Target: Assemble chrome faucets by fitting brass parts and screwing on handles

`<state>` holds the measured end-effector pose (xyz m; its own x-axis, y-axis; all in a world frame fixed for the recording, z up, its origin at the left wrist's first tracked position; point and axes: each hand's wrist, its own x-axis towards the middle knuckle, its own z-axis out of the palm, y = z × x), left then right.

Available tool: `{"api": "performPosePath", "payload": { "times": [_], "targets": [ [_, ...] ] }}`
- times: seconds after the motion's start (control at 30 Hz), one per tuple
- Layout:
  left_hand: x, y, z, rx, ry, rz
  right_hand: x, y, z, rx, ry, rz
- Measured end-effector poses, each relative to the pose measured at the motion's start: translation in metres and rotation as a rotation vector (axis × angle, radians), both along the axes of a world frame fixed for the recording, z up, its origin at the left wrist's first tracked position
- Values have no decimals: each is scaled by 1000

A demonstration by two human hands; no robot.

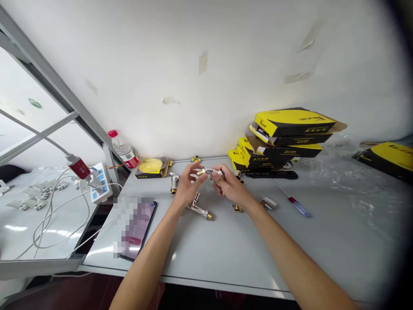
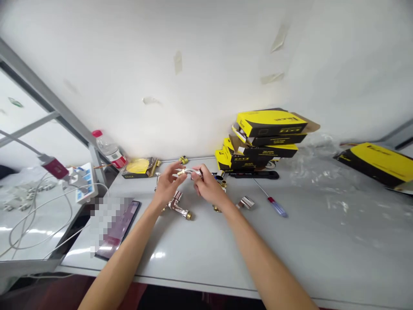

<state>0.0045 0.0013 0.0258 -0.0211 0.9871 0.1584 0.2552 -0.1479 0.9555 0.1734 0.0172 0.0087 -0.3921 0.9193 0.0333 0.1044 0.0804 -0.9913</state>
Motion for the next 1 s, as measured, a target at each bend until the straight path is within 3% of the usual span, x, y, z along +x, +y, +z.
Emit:
{"api": "performPosePath", "payload": {
  "times": [0.13,0.3,0.43,0.63,0.7,0.87,1.0],
  "targets": [
    [0,-1,1,-104,5,-105,1,0,1,17,-31,15],
    [3,-2,1,-4,103,-30,3,0,1,-2,19,45],
    [-1,-2,2,-137,-53,-201,9,0,6,77,-65,61],
    [-9,-4,5,-296,-162,-336,14,-1,13,292,-219,81],
    [-7,-4,2,-292,-173,-318,11,-1,12,307,-243,79],
    [1,-3,-6,-146,29,-94,1,-2,4,198,-320,-28],
    [-5,-3,-1,-260,60,-235,9,1,5,181,-314,45]
  ]
}}
